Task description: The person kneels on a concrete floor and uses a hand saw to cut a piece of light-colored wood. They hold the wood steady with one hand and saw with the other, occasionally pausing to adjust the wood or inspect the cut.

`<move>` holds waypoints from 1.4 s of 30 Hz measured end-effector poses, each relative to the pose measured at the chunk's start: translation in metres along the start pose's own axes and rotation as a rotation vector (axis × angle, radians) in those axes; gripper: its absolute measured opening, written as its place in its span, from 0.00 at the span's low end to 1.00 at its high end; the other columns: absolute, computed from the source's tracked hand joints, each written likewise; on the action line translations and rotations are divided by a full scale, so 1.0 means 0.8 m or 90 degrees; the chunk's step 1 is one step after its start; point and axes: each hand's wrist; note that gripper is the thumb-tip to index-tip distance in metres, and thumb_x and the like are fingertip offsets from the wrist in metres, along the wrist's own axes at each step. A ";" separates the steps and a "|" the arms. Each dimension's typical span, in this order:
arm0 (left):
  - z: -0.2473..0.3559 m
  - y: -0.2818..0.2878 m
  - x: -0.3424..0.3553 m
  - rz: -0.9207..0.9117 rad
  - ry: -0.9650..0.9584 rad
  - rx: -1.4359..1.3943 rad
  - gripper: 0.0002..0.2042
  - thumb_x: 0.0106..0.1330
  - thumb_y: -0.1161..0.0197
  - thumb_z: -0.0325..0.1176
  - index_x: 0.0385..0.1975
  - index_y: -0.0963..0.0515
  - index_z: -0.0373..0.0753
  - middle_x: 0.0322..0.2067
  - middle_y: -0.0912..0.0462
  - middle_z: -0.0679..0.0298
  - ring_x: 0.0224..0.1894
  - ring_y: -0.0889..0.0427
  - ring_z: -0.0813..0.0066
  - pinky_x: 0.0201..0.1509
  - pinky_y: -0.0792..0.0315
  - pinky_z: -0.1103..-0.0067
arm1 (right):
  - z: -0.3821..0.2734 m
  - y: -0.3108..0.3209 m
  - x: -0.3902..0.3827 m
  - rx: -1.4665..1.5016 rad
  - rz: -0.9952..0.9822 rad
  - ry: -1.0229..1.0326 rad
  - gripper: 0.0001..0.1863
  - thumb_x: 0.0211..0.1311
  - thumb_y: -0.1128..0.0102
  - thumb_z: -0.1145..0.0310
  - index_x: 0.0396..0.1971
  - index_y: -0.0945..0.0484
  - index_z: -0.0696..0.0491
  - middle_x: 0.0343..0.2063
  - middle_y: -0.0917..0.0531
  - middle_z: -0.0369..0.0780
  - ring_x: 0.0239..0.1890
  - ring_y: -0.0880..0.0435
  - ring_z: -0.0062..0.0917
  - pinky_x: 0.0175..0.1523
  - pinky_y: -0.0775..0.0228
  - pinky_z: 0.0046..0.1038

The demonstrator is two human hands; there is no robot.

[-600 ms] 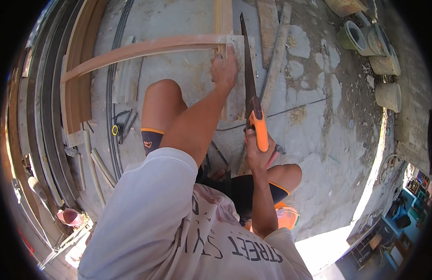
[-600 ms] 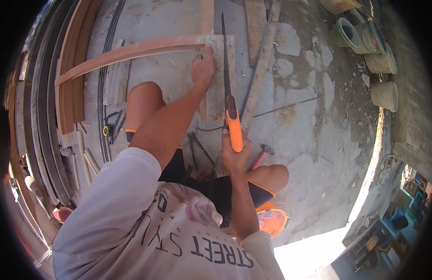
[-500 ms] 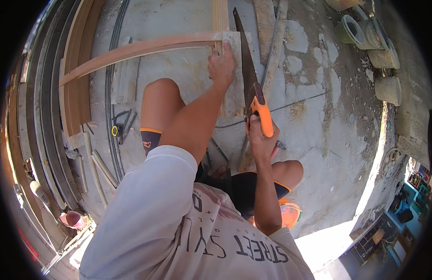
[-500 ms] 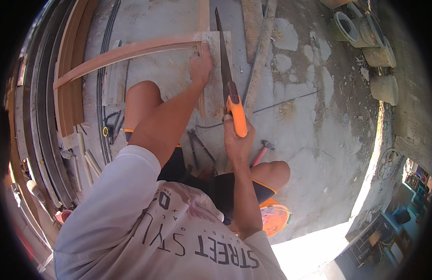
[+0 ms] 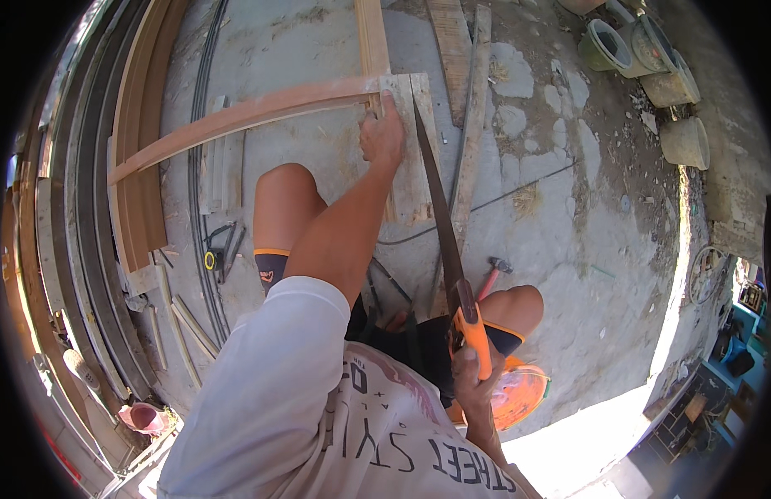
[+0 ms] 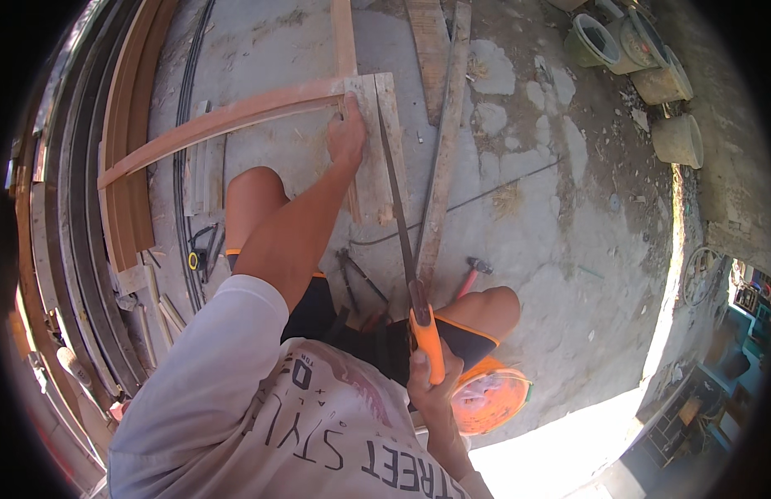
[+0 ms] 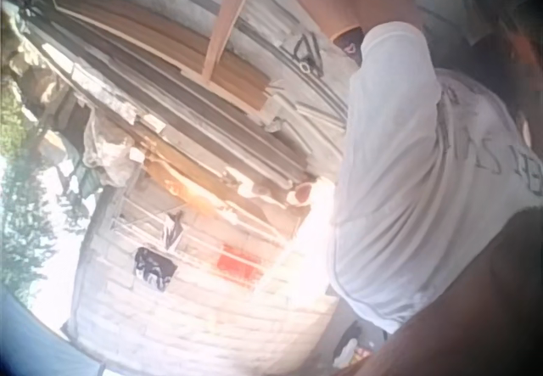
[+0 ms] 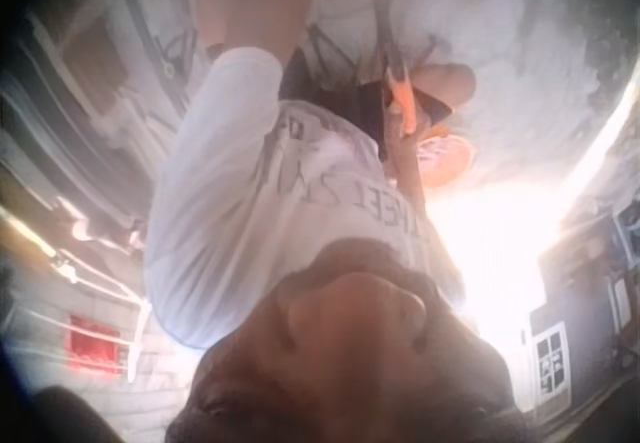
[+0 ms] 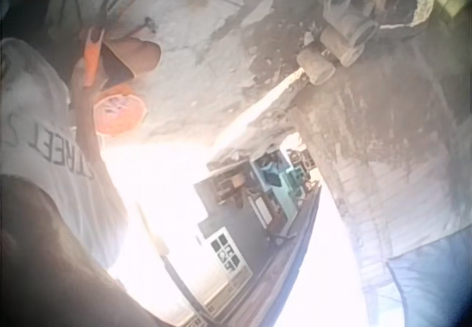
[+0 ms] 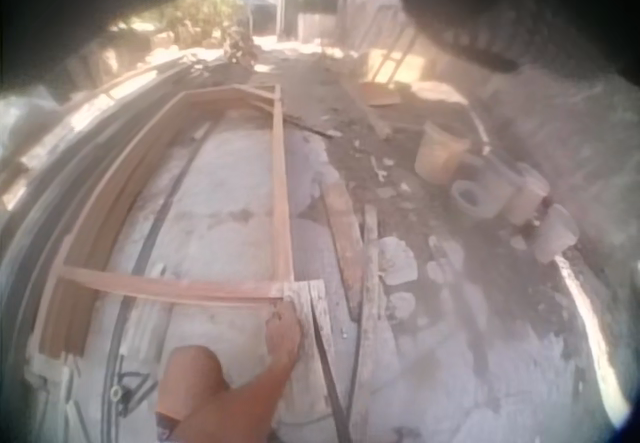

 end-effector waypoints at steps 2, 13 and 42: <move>0.003 0.003 -0.011 -0.003 -0.002 -0.008 0.47 0.70 0.52 0.74 0.72 0.28 0.33 0.69 0.27 0.41 0.72 0.30 0.36 0.75 0.38 0.49 | -0.010 0.013 -0.020 -0.009 0.008 0.001 0.32 0.78 0.47 0.47 0.53 0.18 0.66 0.26 0.19 0.37 0.28 0.24 0.17 0.35 0.33 0.23; -0.003 0.001 0.001 -0.004 0.020 0.031 0.45 0.70 0.53 0.74 0.72 0.27 0.38 0.70 0.29 0.41 0.72 0.30 0.36 0.73 0.40 0.41 | -0.034 -0.076 0.216 0.047 -0.008 -0.020 0.20 0.78 0.43 0.58 0.33 0.21 0.62 0.19 0.27 0.32 0.24 0.32 0.16 0.30 0.39 0.27; 0.020 0.005 -0.021 -0.005 0.005 0.022 0.46 0.70 0.53 0.74 0.70 0.26 0.35 0.65 0.23 0.40 0.70 0.27 0.38 0.73 0.39 0.44 | 0.003 -0.077 0.209 0.181 -0.025 -0.039 0.21 0.79 0.44 0.58 0.28 0.23 0.59 0.20 0.25 0.29 0.22 0.31 0.12 0.27 0.42 0.22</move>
Point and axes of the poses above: each hand's wrist, its own x-axis towards the middle knuckle, its own y-axis out of the back of the hand, z = x × y
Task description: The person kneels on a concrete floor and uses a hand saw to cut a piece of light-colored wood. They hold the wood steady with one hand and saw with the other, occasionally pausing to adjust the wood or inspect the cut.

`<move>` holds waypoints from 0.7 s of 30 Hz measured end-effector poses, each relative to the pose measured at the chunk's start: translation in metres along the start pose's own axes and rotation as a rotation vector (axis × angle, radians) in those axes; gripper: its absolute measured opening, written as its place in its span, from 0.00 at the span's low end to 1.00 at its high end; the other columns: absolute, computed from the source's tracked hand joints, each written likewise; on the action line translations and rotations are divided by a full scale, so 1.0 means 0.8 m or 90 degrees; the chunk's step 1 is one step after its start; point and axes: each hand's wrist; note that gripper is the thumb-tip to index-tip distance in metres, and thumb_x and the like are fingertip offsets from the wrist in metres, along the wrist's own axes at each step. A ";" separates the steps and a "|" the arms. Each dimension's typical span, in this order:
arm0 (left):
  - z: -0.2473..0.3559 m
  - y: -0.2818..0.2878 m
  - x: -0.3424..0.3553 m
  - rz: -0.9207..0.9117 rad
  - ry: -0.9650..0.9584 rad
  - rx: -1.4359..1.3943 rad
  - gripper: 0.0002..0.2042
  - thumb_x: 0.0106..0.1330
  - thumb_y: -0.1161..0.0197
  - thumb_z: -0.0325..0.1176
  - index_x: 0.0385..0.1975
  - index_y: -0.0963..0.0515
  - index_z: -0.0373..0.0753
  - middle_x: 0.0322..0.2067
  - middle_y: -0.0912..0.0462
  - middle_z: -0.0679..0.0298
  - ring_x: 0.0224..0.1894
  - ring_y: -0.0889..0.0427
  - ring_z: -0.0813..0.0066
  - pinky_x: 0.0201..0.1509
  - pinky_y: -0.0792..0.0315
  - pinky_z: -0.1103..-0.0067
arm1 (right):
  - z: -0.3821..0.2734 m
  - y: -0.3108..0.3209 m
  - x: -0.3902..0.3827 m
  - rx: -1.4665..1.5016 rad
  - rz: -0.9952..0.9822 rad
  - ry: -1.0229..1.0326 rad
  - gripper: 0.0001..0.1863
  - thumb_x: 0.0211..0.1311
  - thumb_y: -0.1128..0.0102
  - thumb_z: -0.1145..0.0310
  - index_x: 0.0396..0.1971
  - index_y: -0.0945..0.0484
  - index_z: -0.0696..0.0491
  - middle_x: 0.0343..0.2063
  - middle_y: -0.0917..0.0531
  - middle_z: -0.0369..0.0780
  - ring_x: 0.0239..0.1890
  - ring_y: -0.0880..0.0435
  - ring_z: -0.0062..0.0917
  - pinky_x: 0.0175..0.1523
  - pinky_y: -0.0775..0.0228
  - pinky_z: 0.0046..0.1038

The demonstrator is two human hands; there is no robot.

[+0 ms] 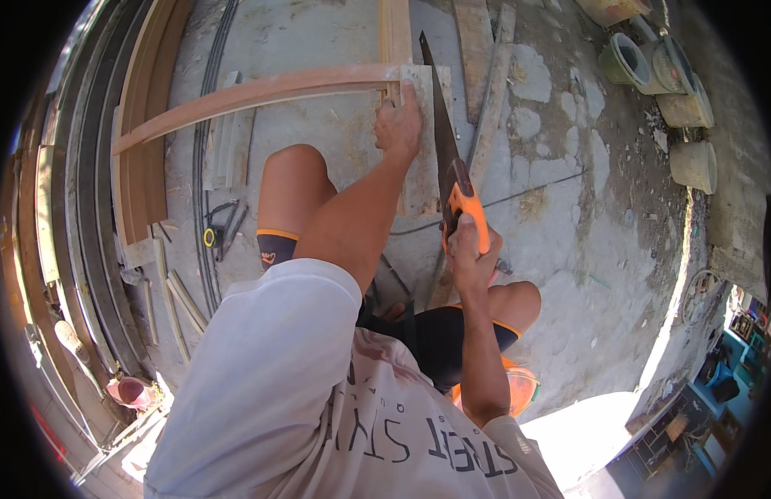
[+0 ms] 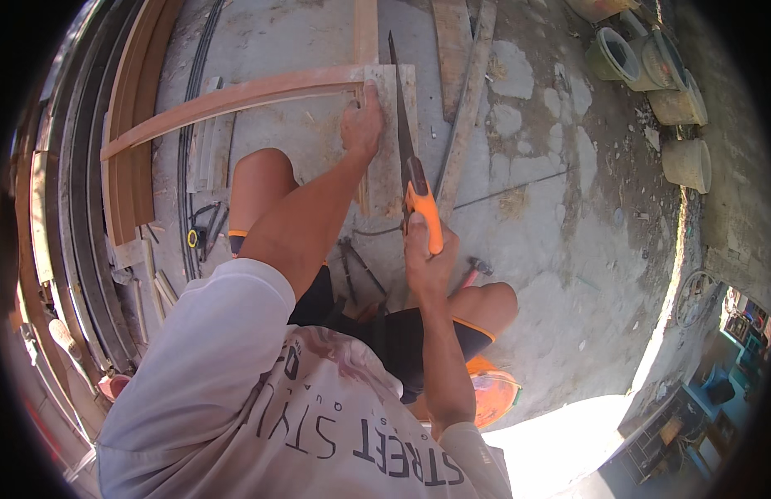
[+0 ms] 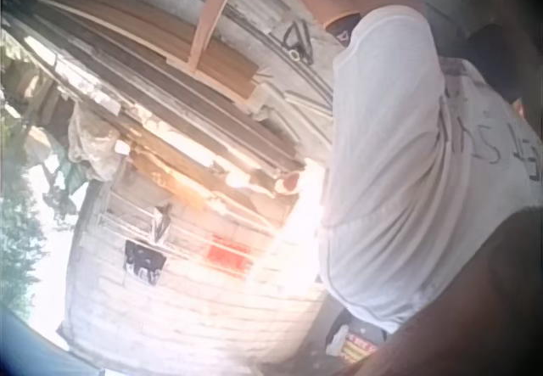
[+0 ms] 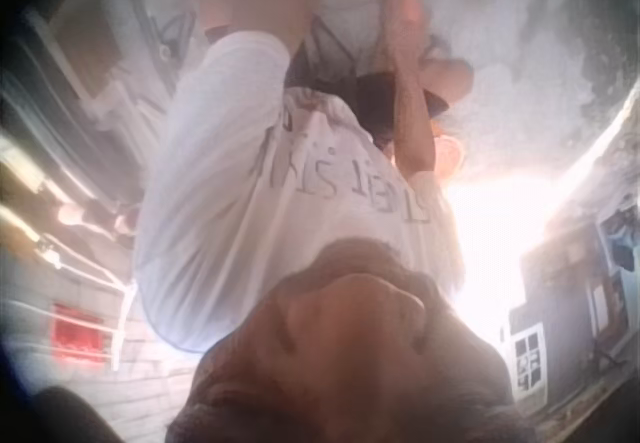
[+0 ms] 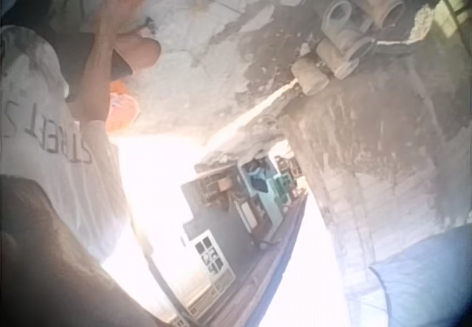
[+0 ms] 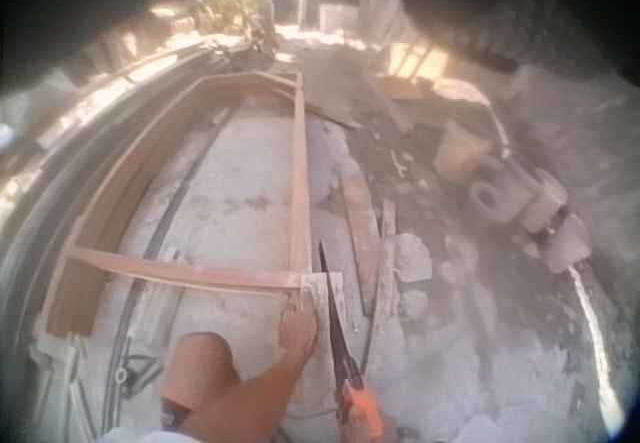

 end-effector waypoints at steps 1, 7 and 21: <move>0.000 -0.002 0.008 0.012 0.001 0.002 0.46 0.70 0.53 0.74 0.70 0.26 0.35 0.65 0.22 0.40 0.70 0.27 0.38 0.72 0.38 0.44 | -0.023 -0.012 0.030 0.007 -0.007 -0.004 0.21 0.79 0.43 0.58 0.28 0.23 0.59 0.20 0.26 0.29 0.22 0.31 0.12 0.27 0.42 0.23; -0.014 -0.001 0.014 0.016 -0.004 0.008 0.46 0.70 0.53 0.74 0.71 0.26 0.36 0.64 0.22 0.40 0.70 0.26 0.38 0.72 0.38 0.44 | 0.046 0.060 -0.149 -0.077 -0.005 0.008 0.25 0.76 0.41 0.50 0.35 0.20 0.62 0.22 0.23 0.32 0.25 0.28 0.14 0.30 0.40 0.23; -0.020 -0.005 0.012 0.011 0.016 0.042 0.47 0.70 0.54 0.75 0.70 0.27 0.34 0.62 0.21 0.36 0.68 0.25 0.35 0.72 0.37 0.45 | 0.024 0.008 -0.045 -0.078 0.013 0.045 0.17 0.77 0.41 0.61 0.32 0.21 0.61 0.21 0.26 0.31 0.24 0.31 0.15 0.30 0.39 0.25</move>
Point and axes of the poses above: each hand's wrist, its own x-axis towards the middle knuckle, its own y-axis out of the back of the hand, z = x × y
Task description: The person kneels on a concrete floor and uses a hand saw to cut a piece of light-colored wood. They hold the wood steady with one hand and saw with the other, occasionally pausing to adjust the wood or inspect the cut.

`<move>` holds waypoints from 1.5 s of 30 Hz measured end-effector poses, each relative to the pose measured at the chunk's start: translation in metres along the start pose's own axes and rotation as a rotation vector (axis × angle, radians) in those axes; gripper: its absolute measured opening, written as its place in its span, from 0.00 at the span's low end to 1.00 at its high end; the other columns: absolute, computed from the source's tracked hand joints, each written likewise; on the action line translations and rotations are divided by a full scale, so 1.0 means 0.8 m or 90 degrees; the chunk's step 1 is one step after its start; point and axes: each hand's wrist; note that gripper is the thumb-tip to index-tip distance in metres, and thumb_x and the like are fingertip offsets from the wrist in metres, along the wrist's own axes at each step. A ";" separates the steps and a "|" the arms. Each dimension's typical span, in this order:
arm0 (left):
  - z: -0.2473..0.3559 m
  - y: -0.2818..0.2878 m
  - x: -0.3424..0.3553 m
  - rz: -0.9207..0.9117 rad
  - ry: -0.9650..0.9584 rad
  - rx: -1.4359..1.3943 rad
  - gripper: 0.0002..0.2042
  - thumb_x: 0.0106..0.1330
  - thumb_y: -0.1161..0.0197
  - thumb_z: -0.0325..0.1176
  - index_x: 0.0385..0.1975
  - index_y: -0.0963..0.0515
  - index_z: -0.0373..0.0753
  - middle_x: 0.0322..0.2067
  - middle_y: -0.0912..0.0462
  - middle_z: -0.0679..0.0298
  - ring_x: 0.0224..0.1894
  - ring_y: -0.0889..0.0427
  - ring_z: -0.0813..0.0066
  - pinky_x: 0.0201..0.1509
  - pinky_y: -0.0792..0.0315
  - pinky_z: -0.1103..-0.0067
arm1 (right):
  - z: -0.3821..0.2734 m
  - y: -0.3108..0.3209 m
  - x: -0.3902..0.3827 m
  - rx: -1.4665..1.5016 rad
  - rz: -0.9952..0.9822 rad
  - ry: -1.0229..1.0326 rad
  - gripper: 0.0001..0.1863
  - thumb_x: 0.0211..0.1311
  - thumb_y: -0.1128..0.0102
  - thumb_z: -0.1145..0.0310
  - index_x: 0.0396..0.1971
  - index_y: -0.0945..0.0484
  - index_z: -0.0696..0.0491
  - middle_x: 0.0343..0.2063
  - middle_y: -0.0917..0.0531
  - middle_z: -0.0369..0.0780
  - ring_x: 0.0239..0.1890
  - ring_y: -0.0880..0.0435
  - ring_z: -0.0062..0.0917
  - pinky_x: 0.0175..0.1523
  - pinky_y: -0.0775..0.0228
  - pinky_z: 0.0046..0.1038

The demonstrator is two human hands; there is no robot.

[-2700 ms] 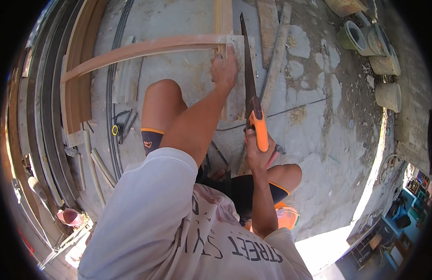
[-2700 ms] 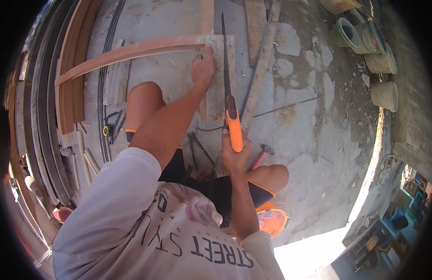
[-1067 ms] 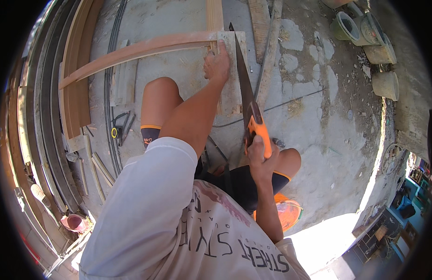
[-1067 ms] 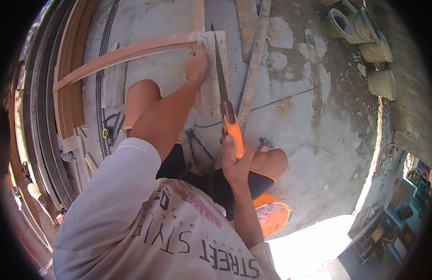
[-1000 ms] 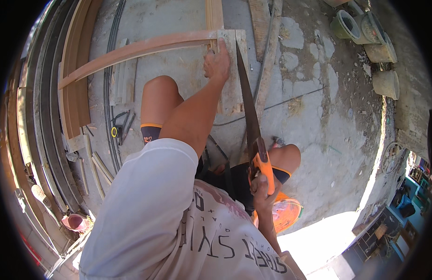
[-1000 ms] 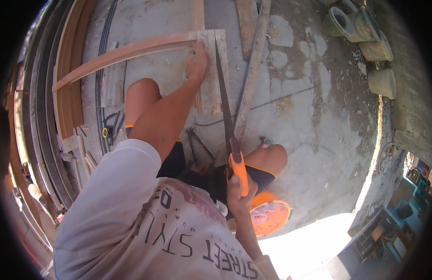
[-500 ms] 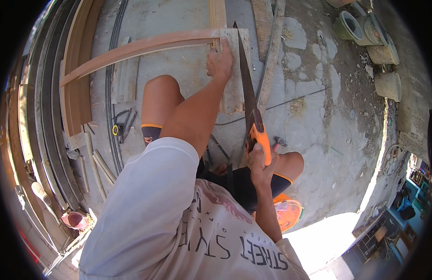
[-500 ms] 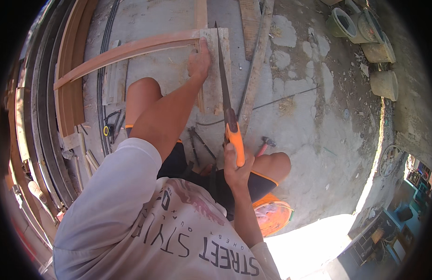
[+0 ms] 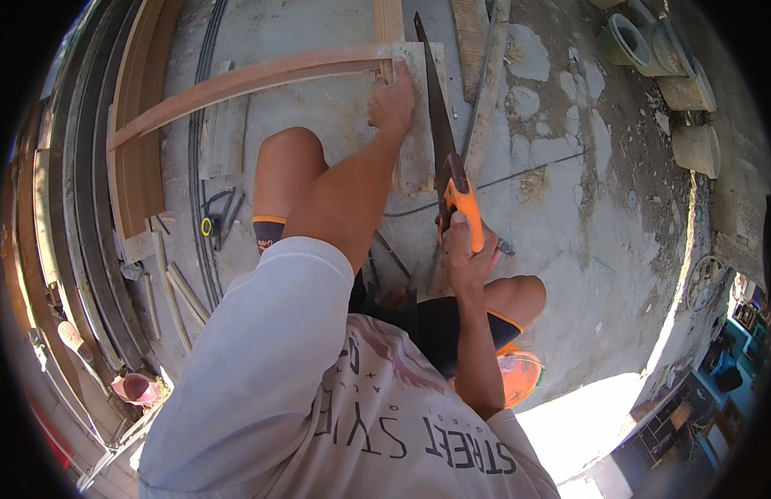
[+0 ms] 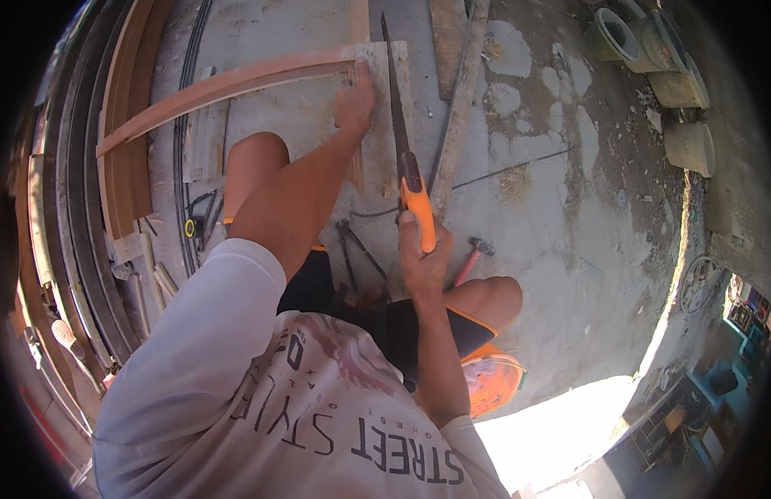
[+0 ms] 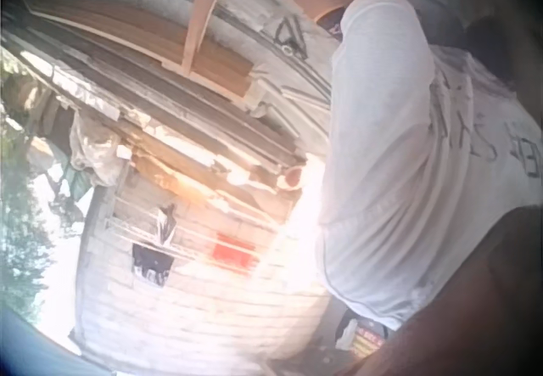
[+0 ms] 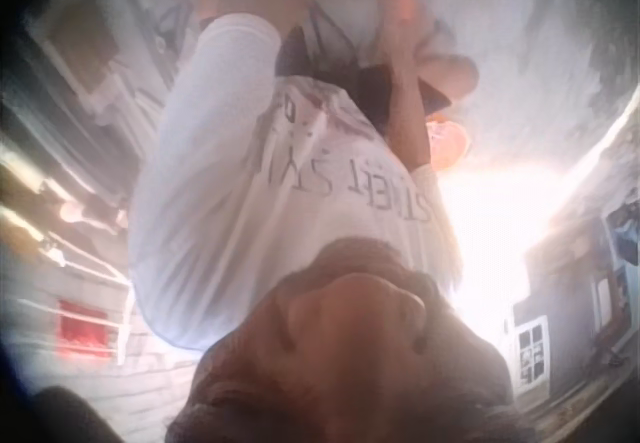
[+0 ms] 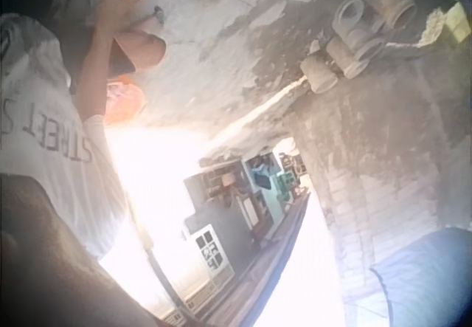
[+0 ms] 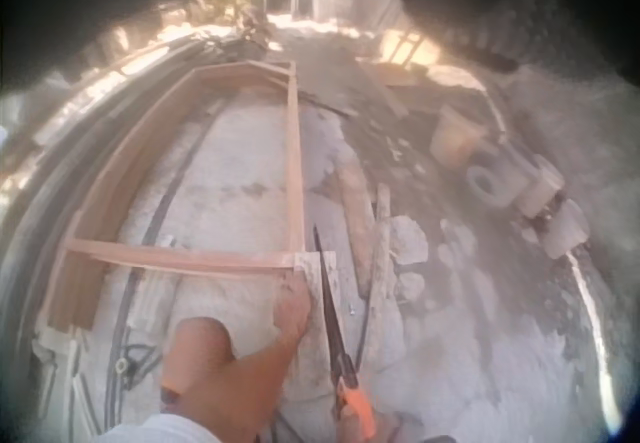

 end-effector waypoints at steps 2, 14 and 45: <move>0.011 0.004 0.002 0.021 0.001 0.008 0.48 0.70 0.55 0.75 0.67 0.25 0.30 0.61 0.20 0.35 0.67 0.24 0.35 0.72 0.37 0.45 | 0.037 0.029 -0.072 -0.031 -0.010 0.009 0.19 0.76 0.41 0.59 0.39 0.19 0.63 0.23 0.22 0.34 0.26 0.28 0.17 0.32 0.36 0.25; 0.008 0.002 0.000 0.006 0.010 0.002 0.49 0.72 0.61 0.75 0.58 0.18 0.26 0.58 0.18 0.34 0.65 0.22 0.34 0.71 0.35 0.47 | -0.005 -0.012 0.059 0.083 -0.014 -0.021 0.18 0.77 0.40 0.60 0.30 0.21 0.60 0.21 0.27 0.30 0.24 0.34 0.13 0.29 0.42 0.25; 0.007 -0.007 0.001 0.025 -0.012 -0.024 0.48 0.71 0.58 0.75 0.58 0.18 0.25 0.58 0.18 0.34 0.65 0.22 0.35 0.71 0.36 0.47 | 0.074 0.027 -0.039 0.053 -0.007 0.103 0.19 0.76 0.43 0.58 0.32 0.21 0.62 0.17 0.28 0.32 0.20 0.32 0.13 0.25 0.41 0.25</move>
Point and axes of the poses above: each hand's wrist, its own x-axis towards the middle knuckle, its own y-axis out of the back of the hand, z = x × y
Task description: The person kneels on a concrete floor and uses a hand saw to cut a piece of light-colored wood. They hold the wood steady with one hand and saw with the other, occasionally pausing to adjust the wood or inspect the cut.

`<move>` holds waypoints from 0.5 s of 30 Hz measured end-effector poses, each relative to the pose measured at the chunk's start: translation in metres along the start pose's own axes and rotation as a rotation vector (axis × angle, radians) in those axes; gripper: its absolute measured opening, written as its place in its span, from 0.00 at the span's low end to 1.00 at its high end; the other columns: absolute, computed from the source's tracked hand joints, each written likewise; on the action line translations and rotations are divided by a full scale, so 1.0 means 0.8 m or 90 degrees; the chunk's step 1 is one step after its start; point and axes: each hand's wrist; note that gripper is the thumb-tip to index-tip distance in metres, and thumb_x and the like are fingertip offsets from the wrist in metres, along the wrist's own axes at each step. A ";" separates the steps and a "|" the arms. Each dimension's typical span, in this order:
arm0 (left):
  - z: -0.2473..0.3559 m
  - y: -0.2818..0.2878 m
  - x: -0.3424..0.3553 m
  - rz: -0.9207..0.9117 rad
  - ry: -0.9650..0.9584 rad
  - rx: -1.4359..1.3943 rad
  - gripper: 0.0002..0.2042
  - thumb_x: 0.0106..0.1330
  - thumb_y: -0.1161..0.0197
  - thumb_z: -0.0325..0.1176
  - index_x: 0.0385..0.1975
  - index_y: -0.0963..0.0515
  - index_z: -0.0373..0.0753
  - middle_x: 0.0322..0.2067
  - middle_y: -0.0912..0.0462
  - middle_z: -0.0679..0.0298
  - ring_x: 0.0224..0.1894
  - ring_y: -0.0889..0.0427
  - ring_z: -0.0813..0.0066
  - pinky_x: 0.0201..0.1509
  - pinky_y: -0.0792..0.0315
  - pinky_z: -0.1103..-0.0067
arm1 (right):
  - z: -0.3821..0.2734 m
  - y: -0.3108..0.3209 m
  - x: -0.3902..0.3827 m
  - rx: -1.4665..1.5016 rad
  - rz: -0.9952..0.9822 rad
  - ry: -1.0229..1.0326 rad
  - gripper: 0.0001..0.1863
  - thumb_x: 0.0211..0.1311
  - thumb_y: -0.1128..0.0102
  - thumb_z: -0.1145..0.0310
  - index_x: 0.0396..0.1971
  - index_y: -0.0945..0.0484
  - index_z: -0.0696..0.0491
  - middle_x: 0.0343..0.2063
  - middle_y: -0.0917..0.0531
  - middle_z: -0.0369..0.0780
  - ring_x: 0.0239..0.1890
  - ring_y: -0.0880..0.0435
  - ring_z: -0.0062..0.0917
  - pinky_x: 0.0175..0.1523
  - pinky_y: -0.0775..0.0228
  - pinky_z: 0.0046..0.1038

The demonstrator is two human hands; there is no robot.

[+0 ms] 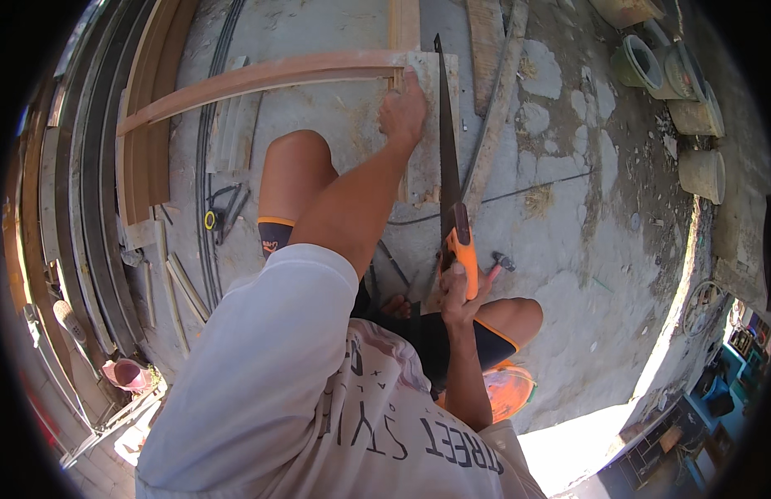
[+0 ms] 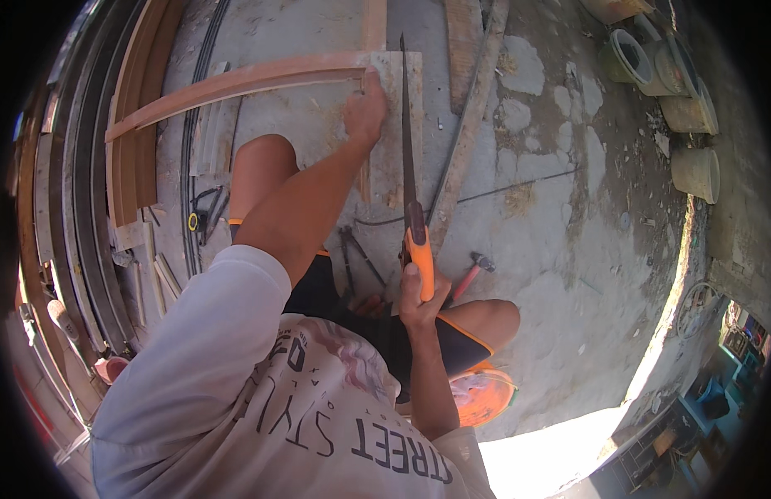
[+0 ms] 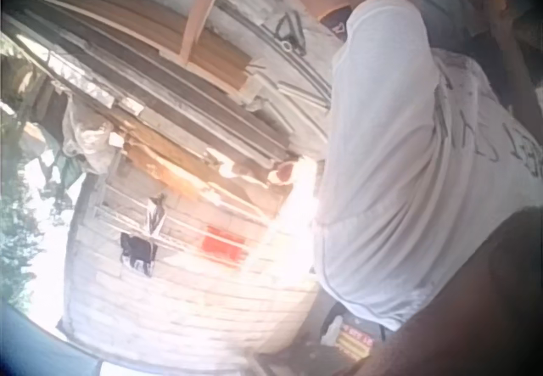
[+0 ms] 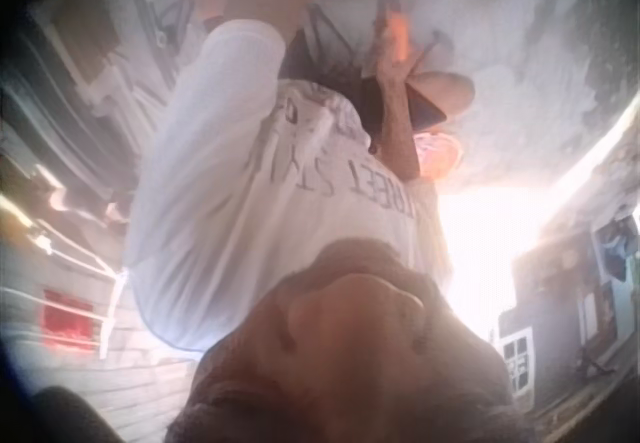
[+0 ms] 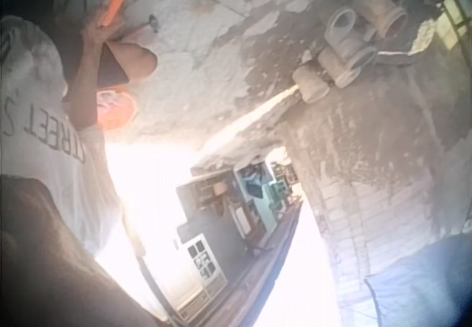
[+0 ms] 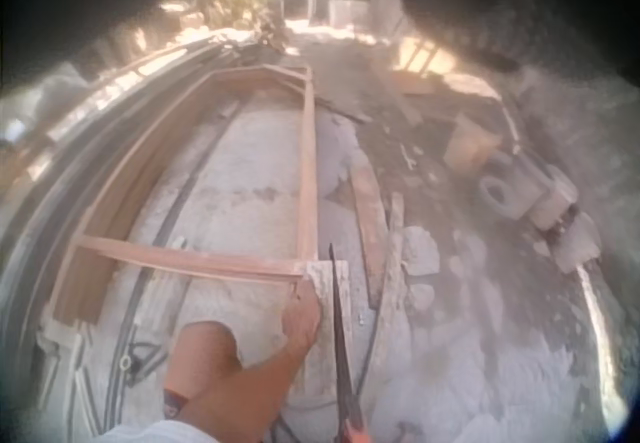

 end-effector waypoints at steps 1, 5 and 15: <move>0.002 -0.002 0.006 -0.005 0.003 0.003 0.49 0.71 0.58 0.75 0.58 0.18 0.25 0.58 0.18 0.34 0.64 0.22 0.34 0.71 0.35 0.47 | -0.014 -0.014 0.035 -0.009 0.003 -0.011 0.20 0.76 0.43 0.59 0.30 0.23 0.61 0.17 0.28 0.32 0.20 0.32 0.14 0.25 0.42 0.25; -0.002 0.004 0.007 -0.005 0.033 0.022 0.49 0.71 0.58 0.75 0.58 0.18 0.26 0.58 0.19 0.34 0.64 0.22 0.35 0.71 0.35 0.48 | -0.014 0.000 -0.023 -0.030 -0.018 -0.063 0.21 0.76 0.42 0.57 0.30 0.22 0.62 0.18 0.27 0.32 0.21 0.32 0.14 0.27 0.41 0.24; -0.002 -0.001 0.002 -0.014 -0.005 -0.002 0.49 0.71 0.59 0.76 0.59 0.19 0.26 0.59 0.19 0.34 0.66 0.23 0.36 0.72 0.35 0.51 | 0.000 0.005 -0.037 -0.053 0.003 -0.006 0.24 0.74 0.41 0.53 0.32 0.21 0.63 0.18 0.27 0.33 0.22 0.28 0.16 0.28 0.38 0.25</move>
Point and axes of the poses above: each hand's wrist, its own x-axis towards the middle knuckle, its own y-axis out of the back of the hand, z = x × y
